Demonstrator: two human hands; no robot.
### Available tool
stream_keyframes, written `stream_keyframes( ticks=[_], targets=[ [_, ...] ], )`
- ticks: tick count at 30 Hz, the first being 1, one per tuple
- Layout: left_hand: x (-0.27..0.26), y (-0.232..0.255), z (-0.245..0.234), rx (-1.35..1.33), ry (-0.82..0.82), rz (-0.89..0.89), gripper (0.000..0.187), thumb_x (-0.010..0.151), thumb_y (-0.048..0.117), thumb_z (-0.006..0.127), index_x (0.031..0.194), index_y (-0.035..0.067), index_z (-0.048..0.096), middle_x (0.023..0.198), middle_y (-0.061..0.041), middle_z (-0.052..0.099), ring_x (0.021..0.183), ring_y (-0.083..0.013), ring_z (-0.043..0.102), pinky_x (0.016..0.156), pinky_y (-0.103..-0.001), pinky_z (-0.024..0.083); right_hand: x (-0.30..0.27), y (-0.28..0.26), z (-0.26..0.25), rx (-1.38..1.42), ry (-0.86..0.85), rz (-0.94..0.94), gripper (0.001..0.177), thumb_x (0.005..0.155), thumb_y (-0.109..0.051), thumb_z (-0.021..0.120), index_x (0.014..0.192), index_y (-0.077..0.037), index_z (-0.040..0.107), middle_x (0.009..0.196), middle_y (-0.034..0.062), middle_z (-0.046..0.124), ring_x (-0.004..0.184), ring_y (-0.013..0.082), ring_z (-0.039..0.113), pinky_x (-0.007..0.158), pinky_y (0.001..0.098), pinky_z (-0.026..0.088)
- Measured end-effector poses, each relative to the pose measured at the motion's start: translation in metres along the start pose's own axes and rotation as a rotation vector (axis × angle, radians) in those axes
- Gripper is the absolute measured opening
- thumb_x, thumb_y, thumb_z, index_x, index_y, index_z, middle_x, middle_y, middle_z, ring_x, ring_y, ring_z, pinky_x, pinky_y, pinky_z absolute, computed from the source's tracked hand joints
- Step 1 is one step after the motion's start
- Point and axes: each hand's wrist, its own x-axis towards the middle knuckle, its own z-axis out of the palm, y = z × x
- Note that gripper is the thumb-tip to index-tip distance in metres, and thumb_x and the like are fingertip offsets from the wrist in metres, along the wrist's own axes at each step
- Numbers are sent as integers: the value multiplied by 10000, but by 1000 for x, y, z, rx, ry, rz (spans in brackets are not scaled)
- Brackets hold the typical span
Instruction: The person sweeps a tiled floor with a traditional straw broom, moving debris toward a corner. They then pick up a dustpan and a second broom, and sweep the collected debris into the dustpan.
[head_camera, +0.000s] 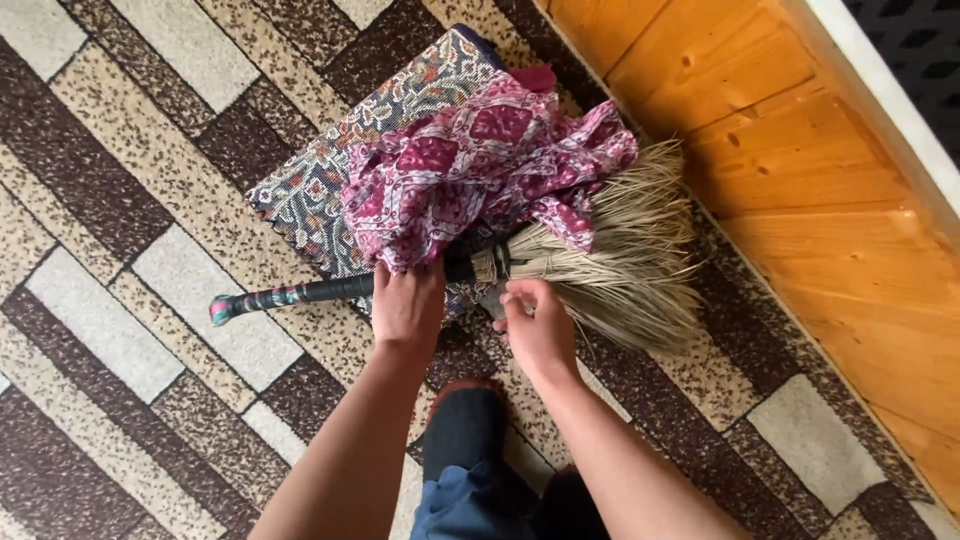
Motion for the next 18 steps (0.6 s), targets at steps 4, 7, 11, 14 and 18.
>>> stream_keyframes(
  ticks=[4, 7, 11, 14, 18],
  targets=[
    [-14, -5, 11, -18, -12, 48, 243, 932, 130, 488, 1156, 109, 581, 1038, -153, 669, 1005, -303, 653, 991, -456, 445, -12, -11, -10, 7, -7, 40, 334, 917, -148, 562, 1229, -31, 580, 1195, 209, 596, 744, 195, 730, 645, 284, 639],
    [-29, 3, 11, -72, -85, 19, 225, 977, 147, 414, 1149, 84, 545, 1140, -171, 575, 1052, -320, 639, 940, -449, 513, -22, -8, -17, -15, -7, 83, 374, 924, -175, 566, 1264, -20, 559, 1257, 220, 550, 732, 186, 725, 634, 268, 630],
    [-44, 6, -12, -15, -164, -55, 172, 979, 145, 430, 1081, 98, 560, 1065, -128, 582, 1047, -286, 626, 945, -401, 493, -52, -25, -30, -40, -40, 96, 323, 957, -171, 554, 1242, -20, 572, 1206, 236, 557, 637, 164, 700, 547, 270, 623],
    [-59, 18, -54, -67, -225, -64, 140, 957, 169, 432, 1053, 113, 516, 1027, -78, 533, 1037, -292, 603, 926, -417, 489, -63, -24, -38, -66, -52, 127, 364, 932, -168, 564, 1259, -8, 559, 1270, 245, 525, 771, 196, 733, 669, 273, 635],
    [-58, 27, -60, -52, -280, -96, 317, 946, 126, 453, 1262, 103, 470, 1173, -111, 503, 1170, -283, 526, 1002, -418, 462, -49, -15, -37, -34, -77, 109, 356, 942, -135, 557, 1268, 7, 541, 1249, 265, 507, 754, 176, 721, 657, 268, 626]
  ],
)
